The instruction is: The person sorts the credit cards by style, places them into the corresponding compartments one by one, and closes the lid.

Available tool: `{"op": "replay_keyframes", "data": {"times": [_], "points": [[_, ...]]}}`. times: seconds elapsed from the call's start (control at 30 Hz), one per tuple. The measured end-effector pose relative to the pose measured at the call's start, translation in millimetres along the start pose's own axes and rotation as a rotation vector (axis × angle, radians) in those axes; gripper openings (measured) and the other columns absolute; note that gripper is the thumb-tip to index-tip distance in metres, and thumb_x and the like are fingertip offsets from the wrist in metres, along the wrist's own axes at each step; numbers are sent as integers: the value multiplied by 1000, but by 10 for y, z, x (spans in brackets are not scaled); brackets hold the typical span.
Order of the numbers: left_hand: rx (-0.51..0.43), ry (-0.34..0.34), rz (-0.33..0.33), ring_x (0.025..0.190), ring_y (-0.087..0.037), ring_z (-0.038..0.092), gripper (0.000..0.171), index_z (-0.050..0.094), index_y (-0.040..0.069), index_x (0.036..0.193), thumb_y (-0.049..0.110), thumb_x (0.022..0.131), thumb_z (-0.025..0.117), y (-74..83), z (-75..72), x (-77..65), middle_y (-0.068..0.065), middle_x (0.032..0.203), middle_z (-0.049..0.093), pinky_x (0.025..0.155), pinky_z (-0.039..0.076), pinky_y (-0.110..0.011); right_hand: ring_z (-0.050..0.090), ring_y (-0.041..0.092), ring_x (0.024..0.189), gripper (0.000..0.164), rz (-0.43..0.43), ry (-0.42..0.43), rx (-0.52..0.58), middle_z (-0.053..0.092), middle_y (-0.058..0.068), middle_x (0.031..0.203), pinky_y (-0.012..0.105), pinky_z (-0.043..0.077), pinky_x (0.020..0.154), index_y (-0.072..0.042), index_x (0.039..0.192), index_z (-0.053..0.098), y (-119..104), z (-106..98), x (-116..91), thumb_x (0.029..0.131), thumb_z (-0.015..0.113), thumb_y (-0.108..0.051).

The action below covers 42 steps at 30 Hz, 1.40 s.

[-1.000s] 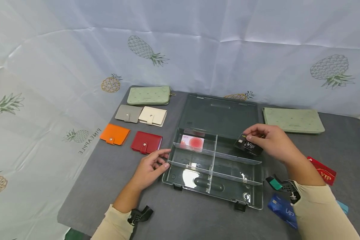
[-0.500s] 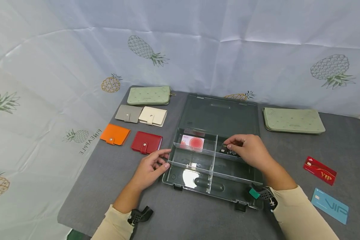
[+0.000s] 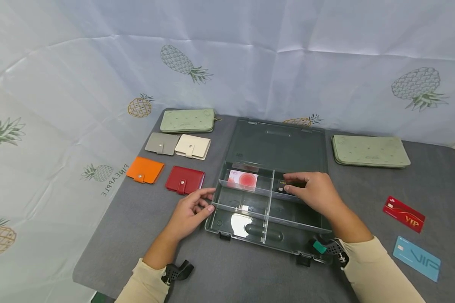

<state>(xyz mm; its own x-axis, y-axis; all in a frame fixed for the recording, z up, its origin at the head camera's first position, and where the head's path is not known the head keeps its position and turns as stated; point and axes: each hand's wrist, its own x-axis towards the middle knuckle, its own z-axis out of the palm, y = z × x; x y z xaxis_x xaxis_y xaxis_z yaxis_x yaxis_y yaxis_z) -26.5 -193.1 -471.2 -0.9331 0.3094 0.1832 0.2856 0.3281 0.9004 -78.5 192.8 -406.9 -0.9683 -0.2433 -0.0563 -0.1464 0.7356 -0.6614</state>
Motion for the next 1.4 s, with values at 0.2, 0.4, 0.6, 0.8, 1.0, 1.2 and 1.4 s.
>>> {"op": "replay_keyframes", "data": {"times": [0.2, 0.4, 0.6, 0.8, 1.0, 1.2, 1.4], "points": [[-3, -1, -2, 87, -17, 68, 46, 65, 4, 143, 7, 98, 75, 0, 7, 8, -12, 118, 72, 67, 56, -27, 66, 41, 126, 51, -8, -20, 3, 74, 13, 132, 62, 52, 99, -11, 136, 75, 35, -86, -91, 94, 84, -38], [-5, 6, -4, 87, -17, 68, 46, 66, 5, 142, 6, 98, 75, 6, 12, 8, -12, 117, 72, 67, 56, -26, 61, 43, 131, 53, -1, -20, 84, 70, 12, 139, 66, 49, 101, -13, 138, 74, 66, -211, -245, 94, 84, -41], [-2, 11, -7, 87, -17, 68, 46, 66, 6, 142, 6, 98, 75, 1, 7, 1, -13, 117, 72, 67, 56, -26, 57, 43, 135, 47, -2, 28, 139, 68, 10, 141, 68, 46, 102, -16, 139, 72, 220, -364, -416, 96, 83, -34], [1, 11, -7, 86, -16, 69, 45, 66, 6, 142, 6, 98, 75, -6, 7, 2, -12, 116, 72, 66, 56, -26, 58, 38, 135, 50, 106, 76, 152, 67, 5, 142, 49, 52, 100, -19, 145, 67, 515, -508, -640, 100, 79, -35], [6, 7, 2, 86, -16, 68, 45, 66, 6, 142, 6, 98, 75, 9, 10, 8, -13, 116, 72, 66, 56, -26, 51, -14, 113, 55, 210, 120, 115, 57, -29, 135, 11, 45, 78, -21, 151, 62, 965, -678, -861, 100, 77, -38], [4, 8, 20, 86, -16, 68, 45, 66, 4, 142, 4, 97, 74, 13, 6, 21, -13, 116, 72, 66, 56, -26, 56, 30, 126, 67, 390, 179, 32, 53, 14, 156, 27, 47, 76, -11, 159, 51, 1415, -854, -1059, 104, 69, -45], [9, 9, 9, 87, -16, 69, 46, 66, 6, 142, 5, 98, 75, -3, 12, 11, -12, 117, 72, 66, 56, -27, 42, 61, 127, 75, 471, 183, -41, 35, 40, 158, 23, 47, 73, 4, 161, 38, 1786, -989, -1255, 107, 64, -42]]}}
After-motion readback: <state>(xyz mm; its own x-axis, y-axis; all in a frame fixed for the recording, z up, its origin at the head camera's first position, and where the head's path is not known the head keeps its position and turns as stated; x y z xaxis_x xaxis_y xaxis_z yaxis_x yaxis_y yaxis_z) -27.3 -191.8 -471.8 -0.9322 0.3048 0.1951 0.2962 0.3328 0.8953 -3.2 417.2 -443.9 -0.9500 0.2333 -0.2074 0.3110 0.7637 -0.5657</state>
